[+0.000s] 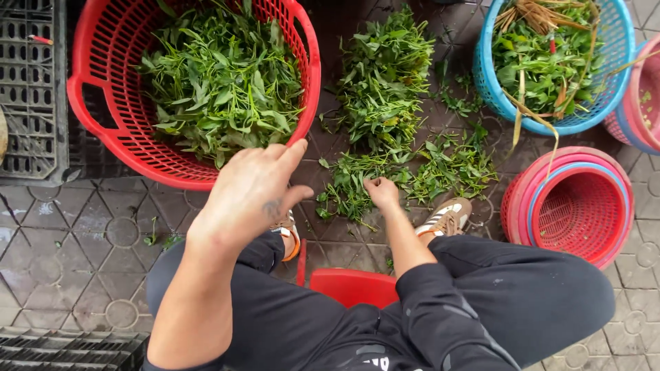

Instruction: Sorting leafy green vegetables from a pile on the floor into a red basket

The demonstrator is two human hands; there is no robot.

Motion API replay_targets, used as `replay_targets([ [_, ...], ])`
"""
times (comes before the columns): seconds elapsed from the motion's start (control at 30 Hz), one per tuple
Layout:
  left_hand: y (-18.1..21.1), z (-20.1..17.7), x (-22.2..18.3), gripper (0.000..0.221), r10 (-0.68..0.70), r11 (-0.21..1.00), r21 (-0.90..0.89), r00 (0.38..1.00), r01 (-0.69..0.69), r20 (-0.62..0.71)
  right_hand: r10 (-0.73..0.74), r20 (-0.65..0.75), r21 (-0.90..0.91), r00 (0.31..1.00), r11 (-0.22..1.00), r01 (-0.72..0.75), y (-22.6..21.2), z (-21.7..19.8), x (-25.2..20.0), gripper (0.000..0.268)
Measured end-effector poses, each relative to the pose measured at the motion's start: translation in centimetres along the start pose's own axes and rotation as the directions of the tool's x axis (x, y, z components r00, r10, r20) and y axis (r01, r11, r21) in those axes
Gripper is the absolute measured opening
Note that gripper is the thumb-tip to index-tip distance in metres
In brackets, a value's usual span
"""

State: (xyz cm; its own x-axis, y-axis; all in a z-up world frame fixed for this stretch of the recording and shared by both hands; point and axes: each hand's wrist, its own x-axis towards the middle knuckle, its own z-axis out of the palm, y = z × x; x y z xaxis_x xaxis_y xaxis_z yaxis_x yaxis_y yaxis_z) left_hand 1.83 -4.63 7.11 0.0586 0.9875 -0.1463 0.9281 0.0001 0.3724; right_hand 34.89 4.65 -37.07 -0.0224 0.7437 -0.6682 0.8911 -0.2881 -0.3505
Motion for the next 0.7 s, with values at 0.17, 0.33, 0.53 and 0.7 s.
replay_targets([
  [0.17, -0.4, 0.3, -0.1, 0.072, 0.006, 0.998, 0.062, 1.000, -0.006, -0.013, -0.100, -0.057, -0.013, 0.993, 0.995, 0.099, -6.6, 0.9, -10.6, 0.044],
  [0.33, 1.2, 0.5, 1.5, 0.074, 0.029, 0.999, 0.013, 0.999, -0.029, 0.030, 0.010, 0.078, -0.168, 0.997, 0.986, 0.003, -3.8, 7.0, -7.3, 0.051],
  [0.53, 1.4, 4.0, 3.2, 0.074, 0.038, 0.998, 0.051, 0.999, -0.040, 0.034, 0.013, 0.119, 0.145, 0.993, 0.989, -0.031, -5.2, 2.2, -7.9, 0.031],
  [0.7, 4.0, 8.0, 4.3, 0.075, 0.076, 0.987, 0.140, 0.997, -0.076, 0.007, -0.206, 0.334, -0.165, 0.920, 0.948, 0.272, -12.3, -2.6, -14.1, 0.045],
])
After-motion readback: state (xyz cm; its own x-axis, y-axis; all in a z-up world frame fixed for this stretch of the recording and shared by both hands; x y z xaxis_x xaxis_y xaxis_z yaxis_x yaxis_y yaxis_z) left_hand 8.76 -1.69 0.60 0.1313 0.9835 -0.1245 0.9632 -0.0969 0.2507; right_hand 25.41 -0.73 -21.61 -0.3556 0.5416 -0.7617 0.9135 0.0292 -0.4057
